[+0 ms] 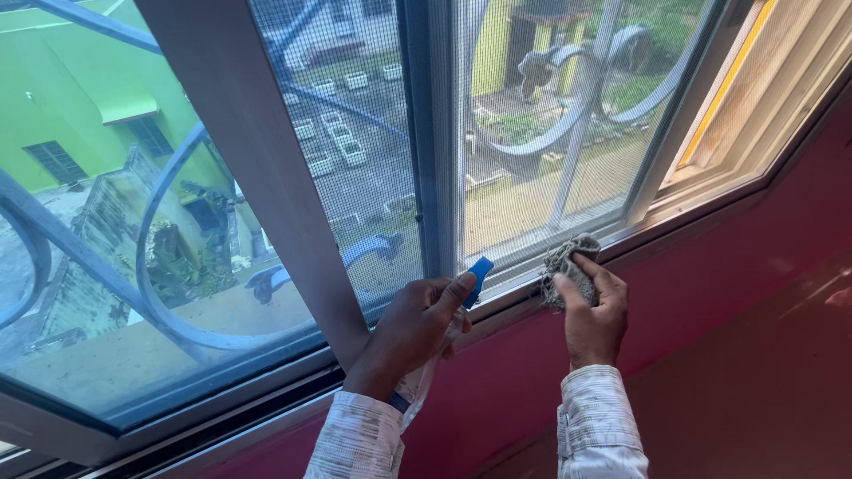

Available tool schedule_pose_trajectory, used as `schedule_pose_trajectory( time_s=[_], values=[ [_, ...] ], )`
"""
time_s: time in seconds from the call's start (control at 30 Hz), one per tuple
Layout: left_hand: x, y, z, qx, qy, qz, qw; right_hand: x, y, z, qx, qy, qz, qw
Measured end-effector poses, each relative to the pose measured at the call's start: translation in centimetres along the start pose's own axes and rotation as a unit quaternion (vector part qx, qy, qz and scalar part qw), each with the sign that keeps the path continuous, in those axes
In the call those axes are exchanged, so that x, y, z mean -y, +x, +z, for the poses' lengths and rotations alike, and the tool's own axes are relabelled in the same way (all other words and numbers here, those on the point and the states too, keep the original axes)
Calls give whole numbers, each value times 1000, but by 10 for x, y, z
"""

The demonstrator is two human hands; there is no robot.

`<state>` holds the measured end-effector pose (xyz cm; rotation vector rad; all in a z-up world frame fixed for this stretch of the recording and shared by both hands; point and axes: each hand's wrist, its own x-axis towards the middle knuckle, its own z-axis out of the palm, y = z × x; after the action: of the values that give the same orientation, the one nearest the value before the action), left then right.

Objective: The person sprays a liquid from a bottle onto a window frame and glass, then wipes the surfaces with a cloth.

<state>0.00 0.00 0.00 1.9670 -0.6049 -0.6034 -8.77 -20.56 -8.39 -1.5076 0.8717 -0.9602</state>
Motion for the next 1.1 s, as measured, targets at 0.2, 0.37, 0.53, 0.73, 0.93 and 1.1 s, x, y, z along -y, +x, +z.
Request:
schedule_pose_trajectory(
  time_s=[0.2,0.37,0.53,0.73,0.93,1.1],
  values=[
    [3,-4,1,9,-26,33,999,-4,-8,1,20,23,-14,999],
    [7,1,1,7,-51,59,997,-9,-12,3,43,11,-76,996],
    [5,-3,3,-5,-40,47,998,-18,-17,-1,134,57,-95,985],
    [-1,-12,5,7,-37,28,999,-20,-13,-17,235,51,-72,968],
    [1,-33,-6,32,-38,29,998,-4,-7,-40,160,160,-29,974],
    [-1,-49,-20,19,0,-11,1000,-5,-23,-8,135,64,-108,983]
  ],
)
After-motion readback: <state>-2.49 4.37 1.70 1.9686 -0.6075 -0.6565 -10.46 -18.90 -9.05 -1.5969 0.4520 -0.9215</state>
